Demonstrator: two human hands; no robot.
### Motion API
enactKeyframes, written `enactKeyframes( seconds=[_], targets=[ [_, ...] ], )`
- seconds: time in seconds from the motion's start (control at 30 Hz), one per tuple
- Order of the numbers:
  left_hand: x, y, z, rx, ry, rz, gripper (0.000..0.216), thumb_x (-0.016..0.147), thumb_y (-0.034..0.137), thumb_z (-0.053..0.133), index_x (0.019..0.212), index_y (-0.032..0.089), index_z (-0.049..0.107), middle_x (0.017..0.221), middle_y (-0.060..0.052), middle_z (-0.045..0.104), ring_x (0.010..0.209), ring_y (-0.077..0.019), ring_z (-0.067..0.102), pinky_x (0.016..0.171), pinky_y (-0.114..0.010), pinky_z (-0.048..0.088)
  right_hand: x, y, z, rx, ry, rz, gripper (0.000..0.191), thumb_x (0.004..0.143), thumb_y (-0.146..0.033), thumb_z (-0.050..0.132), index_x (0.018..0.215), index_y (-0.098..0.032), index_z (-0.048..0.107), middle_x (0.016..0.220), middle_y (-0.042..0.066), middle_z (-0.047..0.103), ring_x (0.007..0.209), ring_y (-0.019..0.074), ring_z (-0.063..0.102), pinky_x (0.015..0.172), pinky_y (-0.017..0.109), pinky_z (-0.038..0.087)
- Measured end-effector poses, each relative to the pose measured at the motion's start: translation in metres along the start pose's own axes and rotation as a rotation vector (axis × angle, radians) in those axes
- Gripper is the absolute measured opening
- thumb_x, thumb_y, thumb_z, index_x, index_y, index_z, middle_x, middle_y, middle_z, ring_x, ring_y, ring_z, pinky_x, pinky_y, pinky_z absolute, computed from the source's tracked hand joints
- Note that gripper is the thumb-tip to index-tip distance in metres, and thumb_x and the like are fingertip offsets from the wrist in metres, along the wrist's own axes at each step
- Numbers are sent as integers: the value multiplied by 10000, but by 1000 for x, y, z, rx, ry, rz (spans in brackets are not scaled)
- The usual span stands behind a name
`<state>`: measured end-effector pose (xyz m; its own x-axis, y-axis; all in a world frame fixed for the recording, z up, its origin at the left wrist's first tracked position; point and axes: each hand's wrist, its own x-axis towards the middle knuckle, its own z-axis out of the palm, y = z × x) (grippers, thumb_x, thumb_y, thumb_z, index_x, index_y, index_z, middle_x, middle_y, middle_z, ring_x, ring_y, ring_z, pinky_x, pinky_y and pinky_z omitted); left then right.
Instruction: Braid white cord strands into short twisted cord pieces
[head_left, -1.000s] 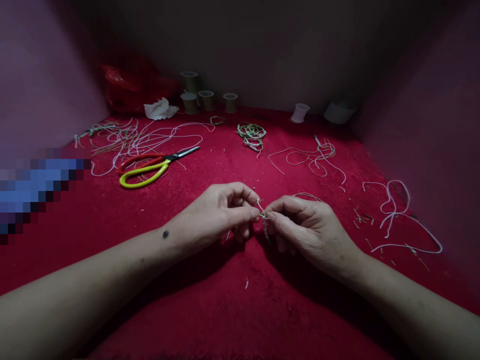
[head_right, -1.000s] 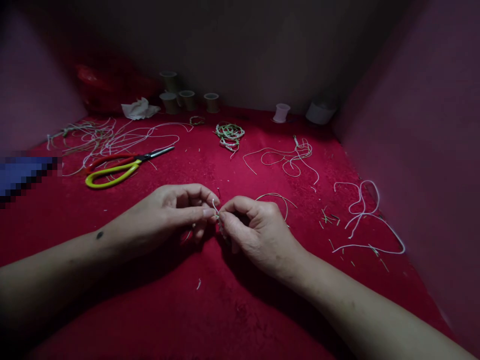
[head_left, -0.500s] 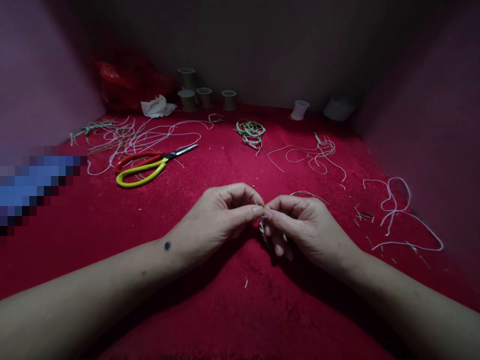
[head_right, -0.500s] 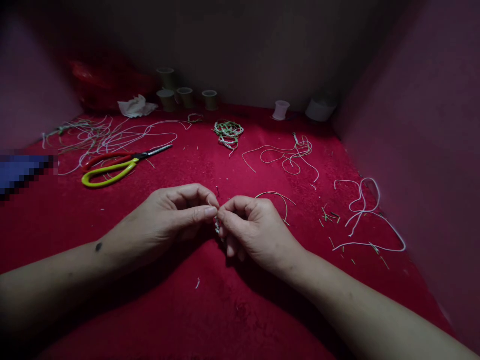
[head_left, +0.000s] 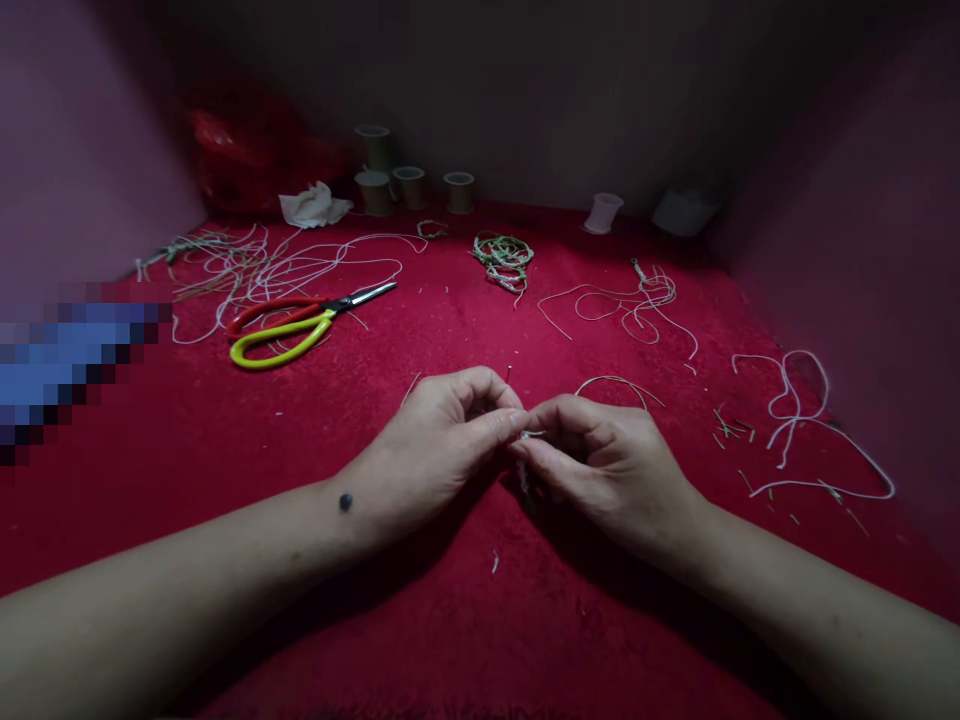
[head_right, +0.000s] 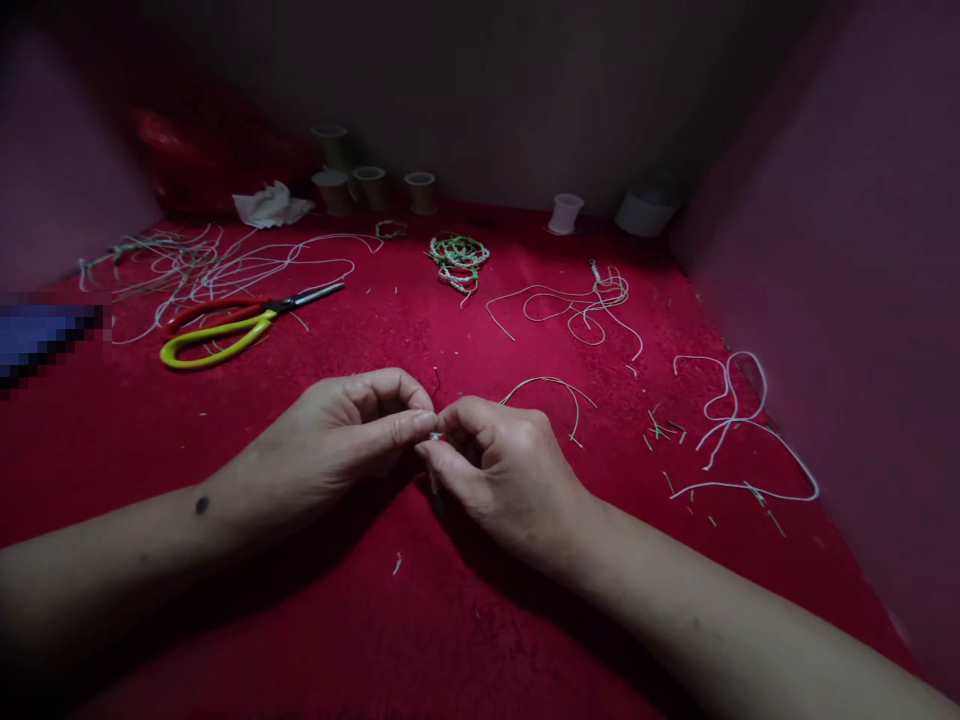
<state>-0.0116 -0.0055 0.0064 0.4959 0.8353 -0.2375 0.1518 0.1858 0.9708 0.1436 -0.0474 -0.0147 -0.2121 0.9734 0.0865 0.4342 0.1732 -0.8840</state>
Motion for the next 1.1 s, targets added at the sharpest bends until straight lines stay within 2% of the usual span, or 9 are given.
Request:
enactKeyframes(
  seconds=[0.1,0.2,0.43,0.57,0.77,0.9,1.1],
  targets=[
    [-1,-1,0,-11,8,14,121,771,174,606,694,108,540,556,55,507,489,-29,445,448,-140,328,0,0,-1,-81,34,-81,150,835,-232,539,765,-138,632,597,7,605,485,67,515,456,171,396],
    [-2,-1,0,-14,12,24,114,780,160,593,696,105,539,544,63,489,469,-16,400,430,-137,299,0,-1,-3,-68,40,-101,181,851,-202,509,747,-126,635,530,-19,556,442,49,480,450,159,380],
    [-3,-1,-1,7,-5,36,122,810,139,542,693,111,520,567,61,470,484,-15,368,438,-152,287,2,-1,-1,96,76,1,133,820,-174,516,713,-144,588,485,-56,493,402,38,450,419,150,360],
    [-3,-3,-2,96,24,63,111,815,172,532,716,127,508,600,55,460,514,-29,377,469,-170,305,1,-1,-1,155,79,53,124,828,-189,504,746,-153,590,470,-68,469,387,40,432,401,152,353],
    [-4,-5,-2,176,52,91,116,824,214,504,731,145,490,644,42,452,574,-53,403,522,-195,331,0,-2,0,61,117,-13,115,812,-156,509,745,-145,602,508,-63,480,420,31,424,449,154,365],
    [-5,-6,0,131,39,83,115,821,199,494,720,147,476,644,40,446,579,-54,397,529,-200,328,0,-2,1,14,137,-41,120,811,-161,521,715,-148,592,538,-54,492,467,38,439,477,153,369],
    [-7,-6,1,0,-6,23,104,831,222,481,745,167,460,572,55,412,494,-53,333,447,-208,248,0,-3,1,-51,183,-116,106,777,-121,557,683,-134,605,539,-54,489,482,36,410,459,137,344]
  ],
)
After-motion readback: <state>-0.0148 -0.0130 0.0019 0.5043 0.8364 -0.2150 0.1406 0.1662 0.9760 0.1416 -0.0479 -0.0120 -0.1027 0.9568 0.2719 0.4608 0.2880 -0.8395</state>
